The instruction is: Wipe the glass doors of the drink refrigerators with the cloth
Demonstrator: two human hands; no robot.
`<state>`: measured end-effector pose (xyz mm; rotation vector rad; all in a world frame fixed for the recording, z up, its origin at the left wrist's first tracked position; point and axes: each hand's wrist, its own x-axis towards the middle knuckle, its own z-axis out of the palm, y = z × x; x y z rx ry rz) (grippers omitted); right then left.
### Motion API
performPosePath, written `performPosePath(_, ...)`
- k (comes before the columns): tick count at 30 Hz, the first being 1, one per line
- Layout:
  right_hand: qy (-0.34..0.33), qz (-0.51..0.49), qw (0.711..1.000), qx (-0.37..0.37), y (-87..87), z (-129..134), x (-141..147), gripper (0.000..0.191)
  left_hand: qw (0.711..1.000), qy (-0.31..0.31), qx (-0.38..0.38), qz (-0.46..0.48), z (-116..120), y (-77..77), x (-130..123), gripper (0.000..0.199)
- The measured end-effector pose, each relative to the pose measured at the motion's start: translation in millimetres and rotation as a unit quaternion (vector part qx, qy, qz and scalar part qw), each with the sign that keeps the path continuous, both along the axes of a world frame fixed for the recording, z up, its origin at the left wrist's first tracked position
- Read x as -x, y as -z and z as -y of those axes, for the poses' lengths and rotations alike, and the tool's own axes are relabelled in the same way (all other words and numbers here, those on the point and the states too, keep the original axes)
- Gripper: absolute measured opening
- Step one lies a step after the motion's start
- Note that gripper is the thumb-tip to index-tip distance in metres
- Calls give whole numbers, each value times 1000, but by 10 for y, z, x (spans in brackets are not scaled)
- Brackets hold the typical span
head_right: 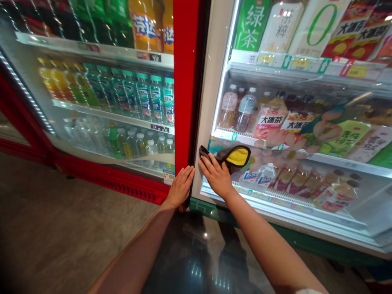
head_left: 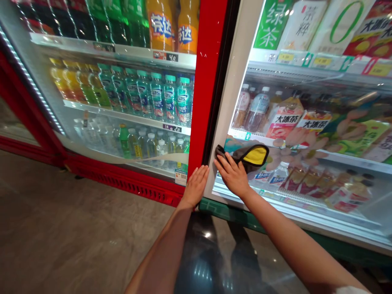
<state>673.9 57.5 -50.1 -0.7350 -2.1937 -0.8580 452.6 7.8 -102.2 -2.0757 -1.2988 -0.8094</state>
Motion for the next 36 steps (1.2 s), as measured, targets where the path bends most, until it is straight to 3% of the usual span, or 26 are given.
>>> performPosePath(4,-76,116,990,-10,251,-46,73,52,999,-25,-13,16,49,-89,26,77)
performPosePath(6,-122,160,979,-12,293,-81,73,52,999,-41,-20,26,71,-143,47,77)
performPosePath(12,-57,69,996,12,182,-82,144,55,996,-59,-47,47,87,-259,61,78)
performPosePath(15,-108,121,987,-5,159,-115,137,55,996,-52,-56,49,65,-280,43,80)
performPosePath(18,-121,129,984,-18,-48,-163,109,60,994,-52,-69,66,28,-317,8,82)
performPosePath(21,-52,49,997,-9,-308,-138,104,61,990,-55,-92,88,-16,-370,-41,82)
performPosePath(23,-31,30,999,-10,-367,-99,109,60,988,-55,-106,103,-42,-397,-70,82)
performPosePath(27,-74,90,992,-38,-358,-97,116,63,984,-60,-120,118,-68,-417,-114,81)
performPosePath(29,-80,88,992,-42,-458,-122,121,67,983,-63,-127,116,-65,-424,-139,81)
performPosePath(32,-33,15,999,-31,-638,-118,121,65,983,-58,-132,117,-53,-445,-177,82)
performPosePath(34,-5,-16,999,-28,-620,-81,107,61,983,-54,-127,122,-48,-462,-187,83)
performPosePath(36,-11,10,999,-32,-481,-50,90,57,983,-54,-122,126,-47,-475,-179,83)
